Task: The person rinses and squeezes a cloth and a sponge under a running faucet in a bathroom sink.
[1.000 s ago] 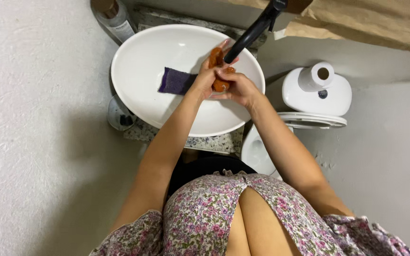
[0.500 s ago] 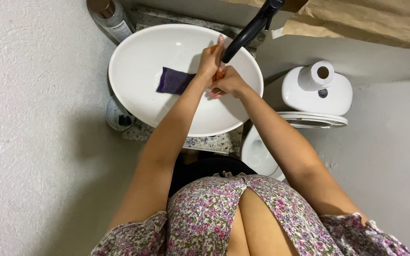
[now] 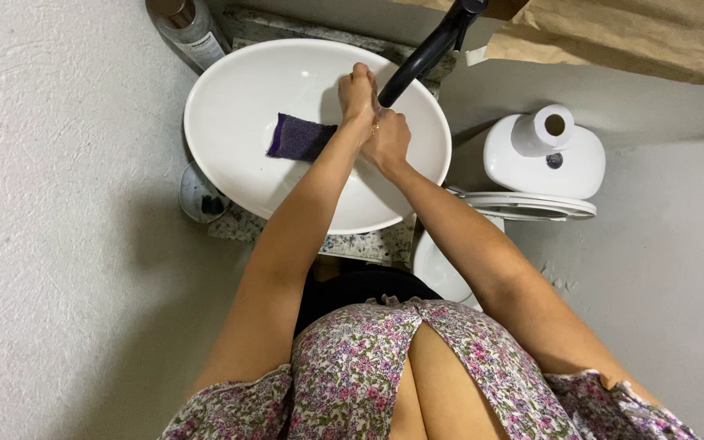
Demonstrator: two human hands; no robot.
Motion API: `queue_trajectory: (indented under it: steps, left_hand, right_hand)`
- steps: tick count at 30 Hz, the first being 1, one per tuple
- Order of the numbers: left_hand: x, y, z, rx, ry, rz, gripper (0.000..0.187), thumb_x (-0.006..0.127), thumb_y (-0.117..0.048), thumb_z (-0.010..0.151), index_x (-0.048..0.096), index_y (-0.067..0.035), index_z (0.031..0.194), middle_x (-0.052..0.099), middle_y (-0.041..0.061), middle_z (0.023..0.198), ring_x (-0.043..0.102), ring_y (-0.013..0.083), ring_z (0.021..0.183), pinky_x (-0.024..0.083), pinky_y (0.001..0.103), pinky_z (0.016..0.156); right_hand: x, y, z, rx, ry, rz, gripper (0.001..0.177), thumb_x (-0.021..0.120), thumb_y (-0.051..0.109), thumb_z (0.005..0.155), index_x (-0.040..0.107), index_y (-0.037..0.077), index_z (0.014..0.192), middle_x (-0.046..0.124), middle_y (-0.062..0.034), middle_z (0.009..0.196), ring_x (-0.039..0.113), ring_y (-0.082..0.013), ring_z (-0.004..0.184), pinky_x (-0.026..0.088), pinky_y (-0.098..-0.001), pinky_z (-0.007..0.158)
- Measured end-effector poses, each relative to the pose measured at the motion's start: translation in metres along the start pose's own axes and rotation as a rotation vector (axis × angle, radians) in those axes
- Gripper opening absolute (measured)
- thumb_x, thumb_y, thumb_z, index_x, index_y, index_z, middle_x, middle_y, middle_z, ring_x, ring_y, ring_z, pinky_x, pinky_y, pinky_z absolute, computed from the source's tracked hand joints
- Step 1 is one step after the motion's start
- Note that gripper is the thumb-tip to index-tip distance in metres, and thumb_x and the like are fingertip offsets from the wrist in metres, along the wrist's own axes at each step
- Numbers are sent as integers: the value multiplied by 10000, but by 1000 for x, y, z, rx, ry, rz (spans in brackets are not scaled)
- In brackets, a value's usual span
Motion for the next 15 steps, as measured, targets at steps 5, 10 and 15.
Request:
queue_trajectory:
  steps: [5, 10, 15]
  left_hand:
    - [-7, 1, -1, -45, -72, 53, 355, 451, -261, 955, 488, -112, 635, 429, -20, 544, 381, 123, 440, 327, 339, 401]
    - [-2, 4, 7, 49, 11, 14, 372, 478, -306, 970, 496, -106, 657, 443, -14, 589, 404, 120, 498, 342, 318, 452]
    - [-6, -7, -1, 119, 193, -25, 489, 516, -489, 1045, 477, -118, 729, 475, -4, 638, 519, 132, 579, 465, 308, 540]
  right_hand:
    - [0, 1, 1, -57, -7, -66, 306, 791, 281, 740, 695, -7, 778, 705, -228, 746, 685, -422, 725, 549, -522, 694]
    - [-13, 7, 2, -146, -53, -59, 253, 806, 235, 673, 725, 30, 796, 708, -207, 723, 677, -420, 697, 536, -513, 664]
    - [-19, 0, 5, -189, -41, 68, 378, 877, 282, 660, 723, -2, 857, 733, -171, 765, 721, -337, 708, 567, -447, 687]
Point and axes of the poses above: each hand's wrist, its own z-axis towards the middle knuckle, its own x-axis out of the palm, y = z × x, the point moved 5 cm from there along z, towards the middle knuckle
